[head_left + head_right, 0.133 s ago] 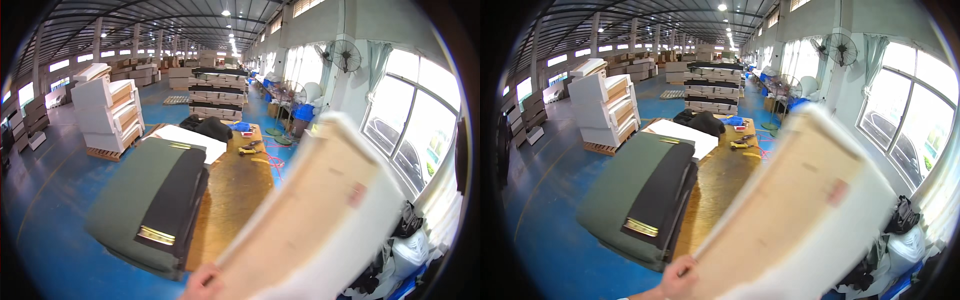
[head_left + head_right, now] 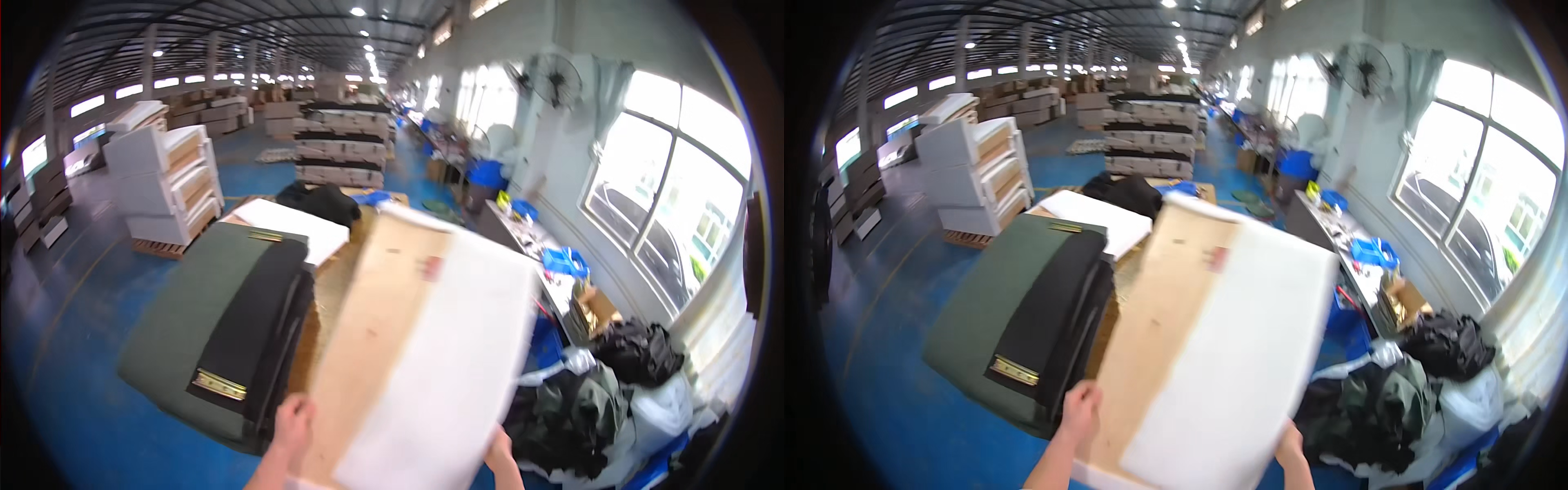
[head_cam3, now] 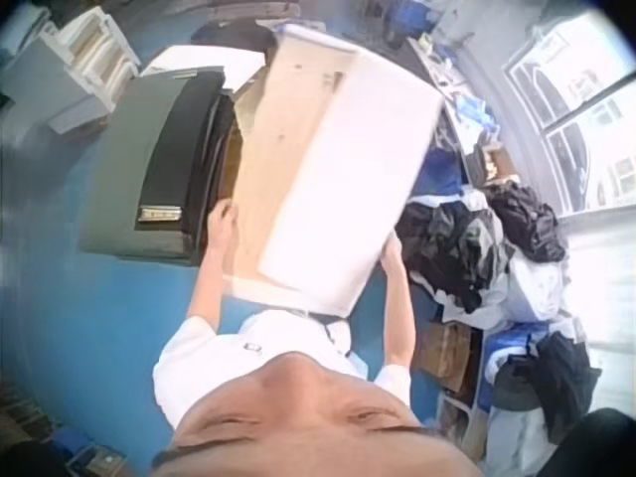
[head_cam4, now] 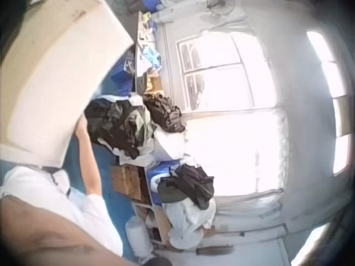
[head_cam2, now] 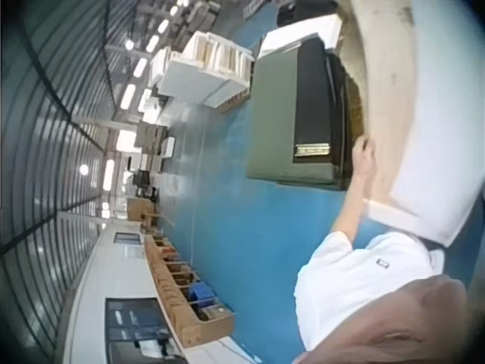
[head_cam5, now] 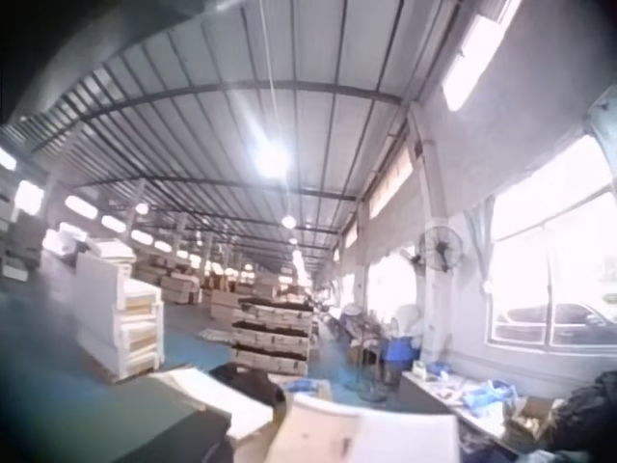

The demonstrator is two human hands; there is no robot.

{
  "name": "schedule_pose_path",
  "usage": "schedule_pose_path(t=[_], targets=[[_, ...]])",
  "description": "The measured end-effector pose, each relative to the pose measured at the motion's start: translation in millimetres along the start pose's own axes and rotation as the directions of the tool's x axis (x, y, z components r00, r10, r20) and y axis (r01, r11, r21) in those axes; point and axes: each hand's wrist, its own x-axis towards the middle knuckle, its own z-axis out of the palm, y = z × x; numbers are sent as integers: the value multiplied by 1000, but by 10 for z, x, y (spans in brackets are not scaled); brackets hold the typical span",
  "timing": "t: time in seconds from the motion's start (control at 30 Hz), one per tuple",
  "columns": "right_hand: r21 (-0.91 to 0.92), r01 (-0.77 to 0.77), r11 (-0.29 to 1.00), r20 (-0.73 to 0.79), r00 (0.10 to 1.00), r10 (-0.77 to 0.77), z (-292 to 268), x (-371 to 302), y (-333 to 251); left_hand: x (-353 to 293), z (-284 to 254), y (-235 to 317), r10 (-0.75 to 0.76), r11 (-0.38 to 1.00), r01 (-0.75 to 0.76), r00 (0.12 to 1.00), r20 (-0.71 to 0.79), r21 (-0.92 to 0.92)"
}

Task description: The person wraps a rectangular foam cushion with a white protective layer and then covers it with a dark green fabric. They smooth the fabric by hand and use a staple gun to secure the fabric to the cushion's edges.

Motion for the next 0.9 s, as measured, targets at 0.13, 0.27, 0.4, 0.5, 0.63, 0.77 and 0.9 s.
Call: schedule_pose_path(t=[0.13,0.27,0.4,0.5,0.63,0.77,0.9], targets=[[-647,360,672,404,909,-98,-428,846,692,547,447,-427,74,775,72,976,-204,627],[-554,126,823,338,937,84,-964,980,1101,106,1188,-838,11,561,-36,999,35,827],[-691,-139,710,375,770,516,-1378,1111,793,-439,1858,-1047,27,445,3,1000,-16,895],[-683,-228,694,382,698,606,-1911,1610,847,-362,1860,-1119,-2,415,-7,1000,9,910],[-710,-115,694,402,744,534,-2235,2450,576,-233,1872,-975,-61,365,3,998,21,931],[-516,-263,815,468,711,525,-2255,3192,-326,-519,2390,-693,-141,219,536,844,-517,815],[-780,128,612,512,693,508,-2056,4246,-636,-1729,2762,-1761,-238,705,704,345,-908,83]])
